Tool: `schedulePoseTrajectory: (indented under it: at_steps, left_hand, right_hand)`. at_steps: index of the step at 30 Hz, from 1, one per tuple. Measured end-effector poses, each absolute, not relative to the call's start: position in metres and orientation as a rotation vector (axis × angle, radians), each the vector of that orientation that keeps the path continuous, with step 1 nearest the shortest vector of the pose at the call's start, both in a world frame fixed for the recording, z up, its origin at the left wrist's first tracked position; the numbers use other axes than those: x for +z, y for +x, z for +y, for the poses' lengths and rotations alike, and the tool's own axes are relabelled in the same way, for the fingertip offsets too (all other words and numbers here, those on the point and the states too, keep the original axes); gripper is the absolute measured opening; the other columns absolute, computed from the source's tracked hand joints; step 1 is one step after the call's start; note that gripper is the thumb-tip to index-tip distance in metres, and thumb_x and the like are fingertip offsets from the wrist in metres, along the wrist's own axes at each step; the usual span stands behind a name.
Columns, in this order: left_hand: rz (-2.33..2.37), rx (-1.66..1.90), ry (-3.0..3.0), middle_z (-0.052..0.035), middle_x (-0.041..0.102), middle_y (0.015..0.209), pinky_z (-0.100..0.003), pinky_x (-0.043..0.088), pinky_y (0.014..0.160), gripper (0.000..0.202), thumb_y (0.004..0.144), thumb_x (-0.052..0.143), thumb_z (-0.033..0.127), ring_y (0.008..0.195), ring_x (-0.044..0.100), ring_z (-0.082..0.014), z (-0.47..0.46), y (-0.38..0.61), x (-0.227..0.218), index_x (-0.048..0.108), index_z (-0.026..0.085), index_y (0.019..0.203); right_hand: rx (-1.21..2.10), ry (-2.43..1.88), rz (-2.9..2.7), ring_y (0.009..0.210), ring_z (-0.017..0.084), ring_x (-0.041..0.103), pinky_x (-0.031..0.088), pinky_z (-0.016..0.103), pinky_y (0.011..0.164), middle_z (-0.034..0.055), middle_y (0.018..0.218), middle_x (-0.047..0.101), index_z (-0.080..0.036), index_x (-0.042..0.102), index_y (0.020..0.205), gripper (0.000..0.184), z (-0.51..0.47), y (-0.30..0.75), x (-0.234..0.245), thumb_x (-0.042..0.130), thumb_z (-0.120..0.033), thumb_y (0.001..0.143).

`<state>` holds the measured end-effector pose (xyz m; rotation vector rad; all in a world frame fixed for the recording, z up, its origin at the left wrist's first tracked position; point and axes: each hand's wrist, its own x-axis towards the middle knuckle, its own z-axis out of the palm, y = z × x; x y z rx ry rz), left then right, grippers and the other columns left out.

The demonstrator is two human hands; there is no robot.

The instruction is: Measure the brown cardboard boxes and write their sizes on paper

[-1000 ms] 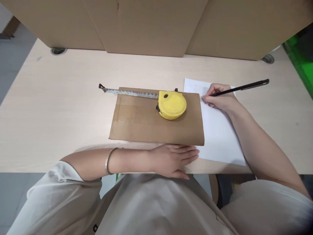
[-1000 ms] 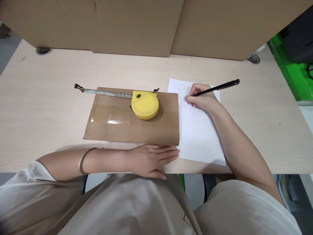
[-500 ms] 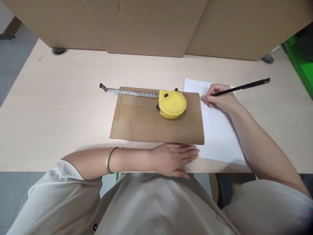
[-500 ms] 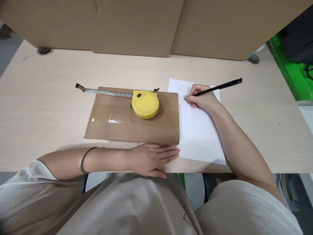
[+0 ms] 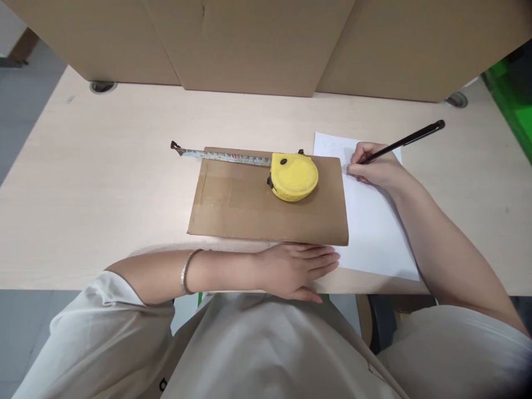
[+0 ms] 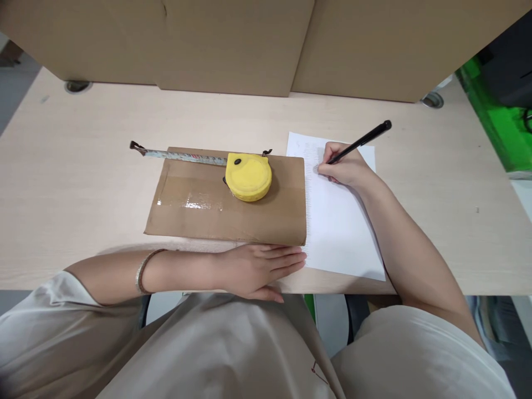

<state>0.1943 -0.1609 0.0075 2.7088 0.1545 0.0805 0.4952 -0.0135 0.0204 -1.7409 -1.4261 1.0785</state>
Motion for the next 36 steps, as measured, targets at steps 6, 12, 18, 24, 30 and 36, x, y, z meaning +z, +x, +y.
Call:
schedulePoseTrajectory:
  at_steps: [6, 12, 18, 24, 30, 36]
  left_hand:
    - [0.16, 0.057, 2.695, -0.0185, 0.05, 0.183, -0.036, 0.031, 0.15, 0.084, 0.121, 0.048, 0.059, 0.178, 0.041, -0.0287, -0.159, 0.194, 0.012, 0.045, -0.004, 0.175]
    - [0.155, -0.027, 2.734, -0.0166, 0.045, 0.185, -0.035, 0.028, 0.151, 0.086, 0.121, 0.047, 0.062, 0.18, 0.038, -0.0273, -0.158, 0.196, 0.016, 0.043, -0.003, 0.177]
    - [0.145, -0.022, 2.751, -0.0171, 0.045, 0.185, -0.035, 0.029, 0.151, 0.084, 0.121, 0.045, 0.06, 0.179, 0.038, -0.0279, -0.158, 0.197, 0.015, 0.044, -0.003, 0.176]
    - [0.128, 0.058, 2.804, -0.0169, 0.051, 0.182, -0.035, 0.032, 0.149, 0.081, 0.122, 0.042, 0.06, 0.176, 0.045, -0.0274, -0.158, 0.197, 0.008, 0.051, -0.002, 0.173]
    - [0.108, 0.369, 2.923, -0.019, 0.071, 0.167, -0.034, 0.046, 0.14, 0.069, 0.122, 0.048, 0.056, 0.164, 0.063, -0.0263, -0.16, 0.19, 0.014, 0.067, 0.003, 0.162]
    - [0.016, 0.947, 2.841, -0.0021, 0.084, 0.085, -0.026, 0.061, 0.073, 0.037, 0.12, 0.052, 0.03, 0.076, 0.076, -0.0117, -0.166, 0.141, 0.062, 0.085, 0.013, 0.118]
  right_hand:
    - [1.21, -1.811, -1.544, 0.052, 0.013, 0.056, 0.047, 0.028, 0.054, 0.0048, 0.061, 0.061, -0.022, 0.054, 0.067, 0.043, -0.02, 0.496, 0.05, 0.084, -0.032, 0.096]
    - [1.096, -2.33, -1.833, 0.052, 0.017, 0.053, 0.049, 0.037, 0.07, 0.0073, 0.053, 0.056, -0.023, 0.042, 0.053, 0.062, -0.021, 0.501, 0.079, 0.071, -0.043, 0.105]
    - [0.924, -2.584, -1.939, 0.061, 0.025, 0.065, 0.055, 0.047, 0.088, 0.012, 0.064, 0.068, -0.024, 0.048, 0.057, 0.054, -0.016, 0.488, 0.074, 0.057, -0.04, 0.108]
    - [0.107, -2.463, -1.983, 0.104, 0.046, 0.077, 0.057, 0.064, 0.101, 0.0209, 0.084, 0.073, -0.019, 0.07, 0.082, 0.032, -0.038, 0.448, 0.096, 0.062, -0.041, 0.104]
    - [0.27, -1.604, -2.404, 0.13, 0.047, 0.073, 0.057, 0.061, 0.113, 0.024, 0.145, 0.074, -0.012, 0.07, 0.153, 0.092, -0.077, 0.375, 0.132, 0.084, -0.07, 0.084]
    - [0.478, -1.56, -2.439, 0.118, 0.043, 0.075, 0.062, 0.056, 0.104, 0.0186, 0.126, 0.076, -0.017, 0.076, 0.129, 0.065, -0.068, 0.356, 0.109, 0.093, -0.054, 0.079]
